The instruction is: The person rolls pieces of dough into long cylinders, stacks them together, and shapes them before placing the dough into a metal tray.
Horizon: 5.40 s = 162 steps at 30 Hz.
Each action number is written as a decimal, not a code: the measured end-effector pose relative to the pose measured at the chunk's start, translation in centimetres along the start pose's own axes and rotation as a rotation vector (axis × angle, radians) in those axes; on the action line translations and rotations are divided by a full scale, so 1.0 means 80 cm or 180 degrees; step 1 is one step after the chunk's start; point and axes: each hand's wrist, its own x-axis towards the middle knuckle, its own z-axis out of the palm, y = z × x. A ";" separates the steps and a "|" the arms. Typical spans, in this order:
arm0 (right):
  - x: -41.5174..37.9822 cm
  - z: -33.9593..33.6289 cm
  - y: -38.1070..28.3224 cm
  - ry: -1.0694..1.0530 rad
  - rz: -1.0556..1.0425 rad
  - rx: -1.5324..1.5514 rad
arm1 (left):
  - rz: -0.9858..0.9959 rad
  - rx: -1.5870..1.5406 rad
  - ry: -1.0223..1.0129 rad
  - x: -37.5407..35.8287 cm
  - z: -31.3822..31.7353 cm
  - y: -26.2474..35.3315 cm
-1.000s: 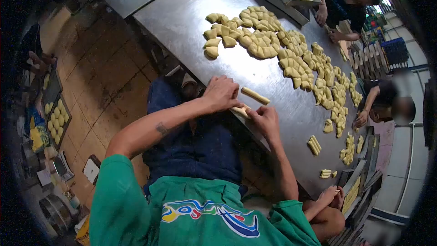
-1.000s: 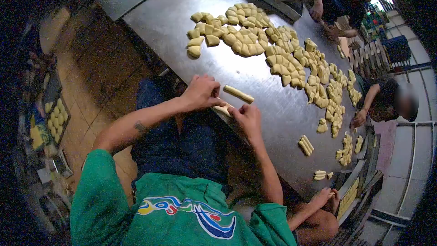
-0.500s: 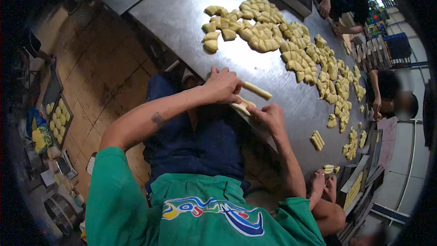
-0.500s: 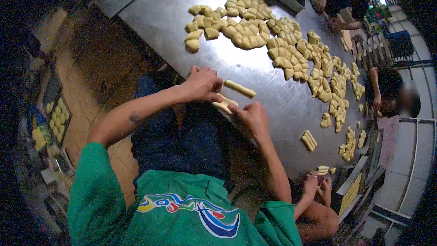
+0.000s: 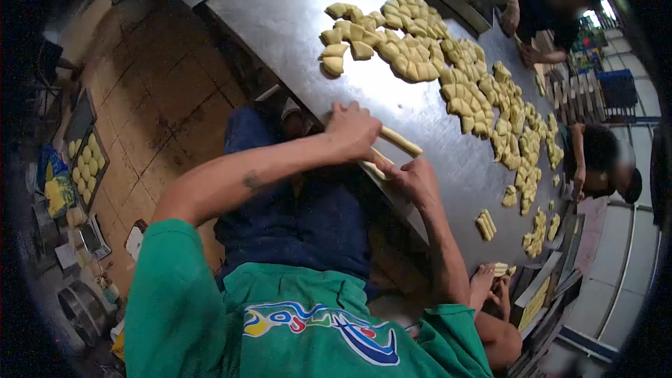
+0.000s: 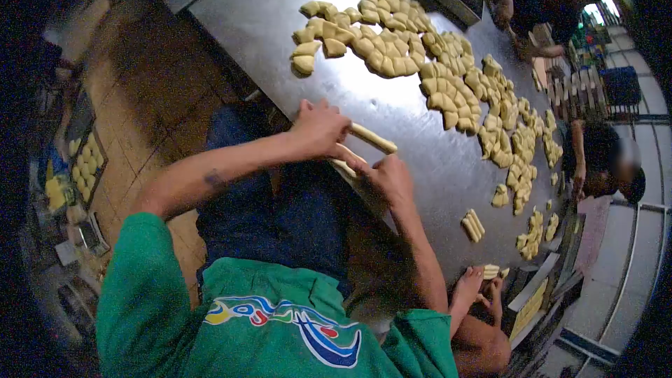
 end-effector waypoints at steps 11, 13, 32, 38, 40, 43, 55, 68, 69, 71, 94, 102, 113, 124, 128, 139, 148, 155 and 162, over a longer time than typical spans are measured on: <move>0.004 -0.001 0.006 0.0206 0.0246 0.0160 | 0.0164 -0.0271 0.0328 -0.005 -0.002 -0.023; 0.003 -0.002 0.023 0.0110 0.0220 0.0197 | 0.0361 -0.0367 0.0198 -0.001 -0.004 -0.036; 0.004 -0.011 0.044 -0.0290 -0.0386 0.0329 | 0.0824 -0.0080 -0.0359 0.013 -0.019 -0.035; 0.013 -0.013 0.020 0.0282 -0.0871 -0.0404 | 0.0511 0.0093 -0.0207 0.016 -0.020 -0.015; 0.017 -0.022 0.004 0.0456 -0.0459 -0.0277 | 0.0294 0.0210 -0.0202 0.024 -0.017 -0.006; 0.024 -0.023 -0.002 -0.0021 -0.0185 -0.0252 | 0.0086 0.0493 -0.0125 0.027 0.006 0.004; 0.014 -0.033 0.004 0.0166 -0.0765 -0.0357 | 0.0799 0.0090 -0.0121 0.019 -0.022 -0.020; 0.003 -0.015 0.025 0.0095 -0.0240 0.0060 | 0.0850 -0.0002 0.0644 0.008 -0.006 -0.040; 0.005 -0.013 0.034 0.0146 -0.0287 0.0037 | 0.0955 -0.0051 0.0432 0.010 -0.011 -0.043; 0.015 -0.010 0.049 -0.0092 -0.0316 0.0276 | 0.0855 -0.0078 0.0438 0.014 -0.016 -0.044; 0.017 -0.017 0.022 0.0538 -0.0162 -0.0023 | 0.0720 0.0185 0.0365 0.024 -0.010 -0.039; -0.009 0.005 0.026 0.1207 -0.0113 0.0092 | 0.0804 0.0036 0.1447 0.014 0.008 -0.033; -0.012 0.007 0.038 0.1454 -0.0848 0.0650 | 0.1101 -0.1180 0.0552 -0.005 -0.019 -0.044; -0.003 0.009 0.080 0.1207 -0.1538 0.2475 | 0.0988 -0.1370 0.0060 -0.010 -0.052 -0.013; 0.039 0.011 0.082 0.1870 -0.1618 0.2301 | 0.0948 -0.1500 0.0770 0.027 -0.022 -0.010; 0.049 0.006 0.086 0.2088 -0.1836 0.1706 | 0.0811 -0.1438 0.0641 0.031 -0.009 -0.012; 0.035 -0.019 0.073 0.1453 -0.1964 0.1190 | 0.1577 -0.1365 0.1035 0.037 0.003 -0.018; 0.022 -0.027 0.069 0.1466 -0.1798 -0.0056 | 0.1775 -0.0833 0.0903 0.047 0.010 -0.013; 0.032 -0.019 0.088 0.1504 -0.1675 0.1522 | 0.1411 -0.1652 0.0959 0.051 0.015 -0.008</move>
